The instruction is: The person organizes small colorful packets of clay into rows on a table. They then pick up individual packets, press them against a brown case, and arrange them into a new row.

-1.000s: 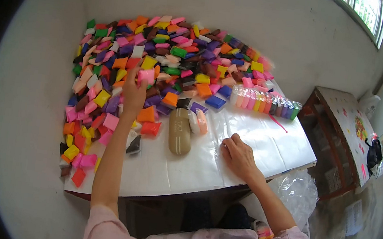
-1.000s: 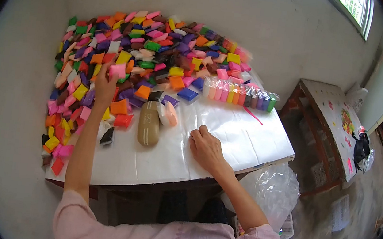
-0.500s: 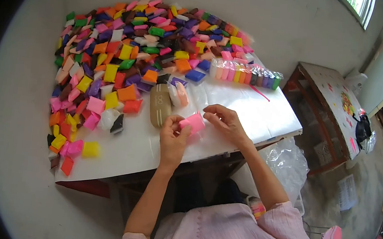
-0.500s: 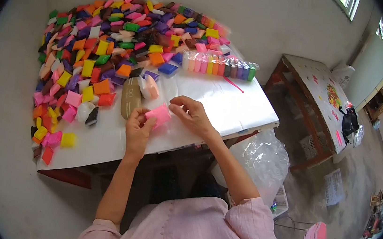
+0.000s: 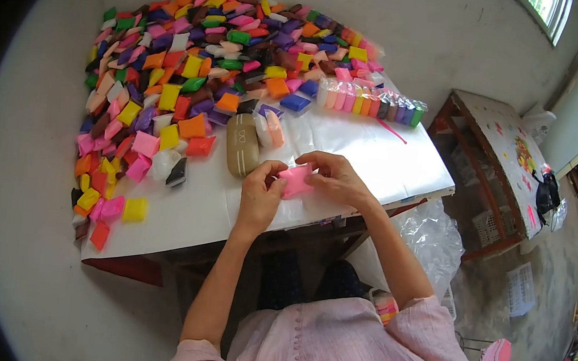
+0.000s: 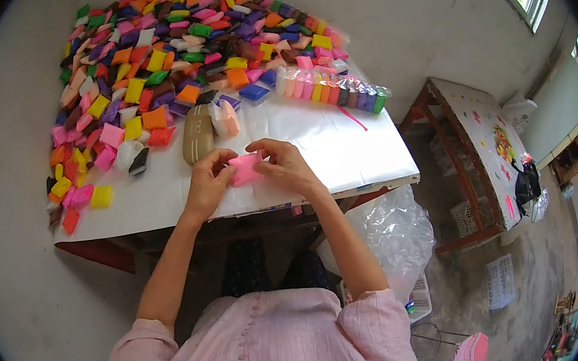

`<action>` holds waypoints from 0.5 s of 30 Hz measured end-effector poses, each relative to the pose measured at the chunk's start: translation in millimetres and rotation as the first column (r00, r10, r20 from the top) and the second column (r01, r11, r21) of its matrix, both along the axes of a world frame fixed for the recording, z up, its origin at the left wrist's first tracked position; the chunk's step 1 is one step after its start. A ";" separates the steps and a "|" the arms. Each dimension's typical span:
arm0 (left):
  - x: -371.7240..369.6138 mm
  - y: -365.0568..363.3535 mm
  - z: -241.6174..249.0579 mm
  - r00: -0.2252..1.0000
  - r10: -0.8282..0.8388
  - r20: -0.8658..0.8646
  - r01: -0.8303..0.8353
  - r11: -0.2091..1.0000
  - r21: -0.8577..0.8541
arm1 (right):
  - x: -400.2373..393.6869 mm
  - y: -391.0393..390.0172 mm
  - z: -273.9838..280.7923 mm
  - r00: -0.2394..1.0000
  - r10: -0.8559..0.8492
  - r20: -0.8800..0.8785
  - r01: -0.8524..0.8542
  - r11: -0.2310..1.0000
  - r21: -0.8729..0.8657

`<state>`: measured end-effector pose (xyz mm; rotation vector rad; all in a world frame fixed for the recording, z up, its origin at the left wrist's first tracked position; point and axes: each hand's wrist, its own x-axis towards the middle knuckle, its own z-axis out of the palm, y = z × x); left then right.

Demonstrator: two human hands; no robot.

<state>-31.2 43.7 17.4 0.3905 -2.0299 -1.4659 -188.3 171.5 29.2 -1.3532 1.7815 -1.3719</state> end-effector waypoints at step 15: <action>5.4 10.7 -10.1 0.981 0.196 -0.002 -0.179 0.892 -0.415 | 2.8 -0.2 -8.4 0.958 -0.207 -0.196 0.189 0.976 -0.108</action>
